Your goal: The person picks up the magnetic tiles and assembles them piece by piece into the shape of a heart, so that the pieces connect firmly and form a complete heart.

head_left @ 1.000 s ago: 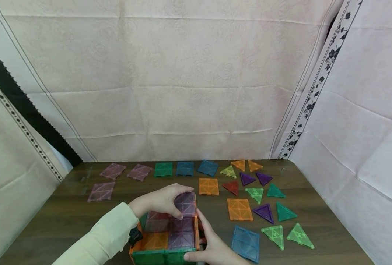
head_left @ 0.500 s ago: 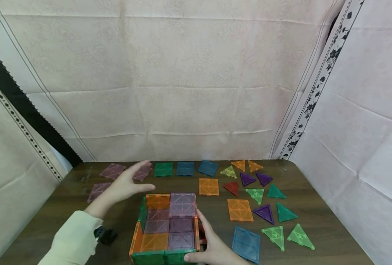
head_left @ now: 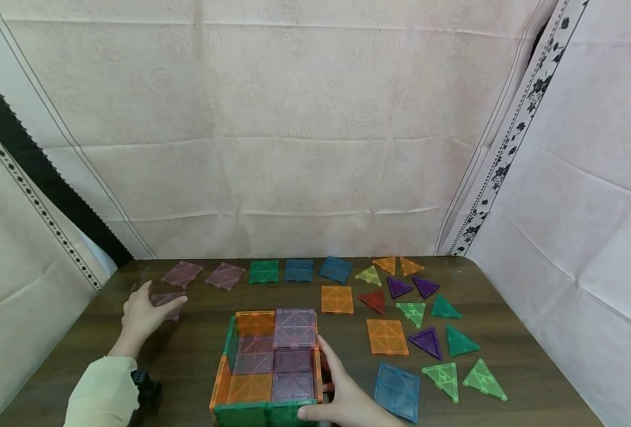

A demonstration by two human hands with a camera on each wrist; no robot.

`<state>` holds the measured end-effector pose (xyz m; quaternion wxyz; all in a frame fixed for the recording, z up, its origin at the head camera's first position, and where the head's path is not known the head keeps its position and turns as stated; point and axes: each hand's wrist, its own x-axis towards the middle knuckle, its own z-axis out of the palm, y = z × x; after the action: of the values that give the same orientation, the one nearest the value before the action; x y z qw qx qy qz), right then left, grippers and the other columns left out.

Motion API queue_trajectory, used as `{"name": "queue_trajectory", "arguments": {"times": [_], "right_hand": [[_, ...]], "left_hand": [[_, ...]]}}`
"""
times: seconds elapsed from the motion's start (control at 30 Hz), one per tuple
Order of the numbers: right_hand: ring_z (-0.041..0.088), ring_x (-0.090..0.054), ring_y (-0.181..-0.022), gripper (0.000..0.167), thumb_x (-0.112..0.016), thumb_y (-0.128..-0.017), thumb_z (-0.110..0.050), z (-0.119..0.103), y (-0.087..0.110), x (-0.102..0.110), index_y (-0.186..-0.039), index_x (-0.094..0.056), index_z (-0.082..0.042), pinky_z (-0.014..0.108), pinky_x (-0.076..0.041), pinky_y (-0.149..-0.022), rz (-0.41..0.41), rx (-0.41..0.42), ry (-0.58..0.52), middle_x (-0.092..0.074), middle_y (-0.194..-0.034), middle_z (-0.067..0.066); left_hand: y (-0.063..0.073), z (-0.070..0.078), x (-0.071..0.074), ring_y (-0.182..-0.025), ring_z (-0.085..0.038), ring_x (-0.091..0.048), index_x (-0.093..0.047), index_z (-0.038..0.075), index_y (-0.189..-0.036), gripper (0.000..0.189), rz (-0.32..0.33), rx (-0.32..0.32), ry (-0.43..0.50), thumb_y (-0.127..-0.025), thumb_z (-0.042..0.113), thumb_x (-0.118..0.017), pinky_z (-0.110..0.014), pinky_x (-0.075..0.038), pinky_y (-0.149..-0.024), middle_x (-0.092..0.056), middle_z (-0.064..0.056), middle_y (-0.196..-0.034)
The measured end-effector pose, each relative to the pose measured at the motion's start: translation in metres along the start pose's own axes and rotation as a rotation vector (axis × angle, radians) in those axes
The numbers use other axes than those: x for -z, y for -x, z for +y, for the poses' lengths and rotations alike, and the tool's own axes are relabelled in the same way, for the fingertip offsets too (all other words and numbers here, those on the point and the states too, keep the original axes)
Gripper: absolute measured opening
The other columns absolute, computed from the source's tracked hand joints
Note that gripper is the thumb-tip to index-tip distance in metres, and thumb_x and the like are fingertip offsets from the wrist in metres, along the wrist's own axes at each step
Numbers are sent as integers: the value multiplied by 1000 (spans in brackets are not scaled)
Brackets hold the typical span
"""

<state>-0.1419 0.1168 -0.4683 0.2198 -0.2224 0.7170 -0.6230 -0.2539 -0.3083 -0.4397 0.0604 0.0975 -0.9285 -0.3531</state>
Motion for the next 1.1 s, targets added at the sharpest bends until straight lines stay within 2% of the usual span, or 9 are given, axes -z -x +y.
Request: {"name": "queue_trajectory", "arguments": {"times": [0.17,0.3,0.47,0.63,0.7,0.8,0.87,0.93,1.1], "right_hand": [[31,-38,-127,103,-71,-89,-33,1,0,0,-155,7,-25,35,-47,-87,-12,-1,4,5,-158,24],[30,-39,-127,103,-71,-88,-32,1,0,-1,-155,7,-25,34,-47,-86,-12,4,6,4,-159,24],[30,-39,-127,103,-71,-88,-32,1,0,0,-155,7,-26,34,-47,-86,-6,-5,12,6,-159,23],[30,-41,-125,103,-71,-88,-33,1,0,0,-155,7,-25,35,-47,-86,-3,-9,10,3,-158,24],[30,-40,-126,104,-71,-88,-32,0,-1,1,-155,7,-24,36,-47,-87,0,-10,7,0,-158,25],[30,-41,-125,104,-71,-88,-32,0,-1,1,-155,7,-24,36,-47,-86,0,-9,2,-3,-158,25],[30,-40,-126,104,-71,-88,-32,1,-1,1,-155,8,-23,36,-46,-87,-2,-2,1,-5,-158,26],[30,-40,-126,104,-71,-88,-33,1,-1,1,-155,8,-22,35,-46,-87,-5,4,-1,-6,-157,26],[32,-36,-130,103,-71,-89,-33,1,-1,1,-155,8,-23,36,-45,-88,-2,-1,-3,-6,-157,25]], "left_hand": [[-2,-15,-10,-128,-64,-11,-6,-12,-149,123,-17,134,-61,-76,68,-66,-76,-16,-92,-10,-46,-144],[-2,-18,-14,-124,-64,-11,-8,-16,-146,126,-31,172,-78,-74,67,-69,-76,-15,-88,-8,-48,-141],[-1,-17,-14,-113,-64,-14,-10,-22,-142,127,-56,217,-115,-73,65,-71,-73,-17,-85,-11,-52,-129],[0,-17,-12,-105,-60,-18,-30,-23,-134,112,-88,241,-125,-75,64,-69,-72,-17,-85,-16,-51,-123],[0,-17,-11,-103,-58,-19,-34,-23,-128,106,-98,233,-116,-77,63,-68,-71,-17,-84,-18,-50,-122],[0,-18,-10,-105,-58,-19,-33,-22,-132,103,-105,209,-104,-78,58,-69,-70,-18,-84,-19,-49,-124],[0,-18,-10,-107,-58,-20,-31,-20,-136,103,-112,171,-91,-78,55,-70,-69,-19,-84,-18,-49,-127],[1,-17,-11,-111,-58,-20,-28,-19,-139,103,-121,114,-83,-79,52,-71,-68,-21,-85,-18,-48,-132],[5,-9,-12,-120,-56,-21,-26,-15,-143,97,-177,-82,-15,-81,44,-73,-67,-29,-92,-19,-42,-139]]}}
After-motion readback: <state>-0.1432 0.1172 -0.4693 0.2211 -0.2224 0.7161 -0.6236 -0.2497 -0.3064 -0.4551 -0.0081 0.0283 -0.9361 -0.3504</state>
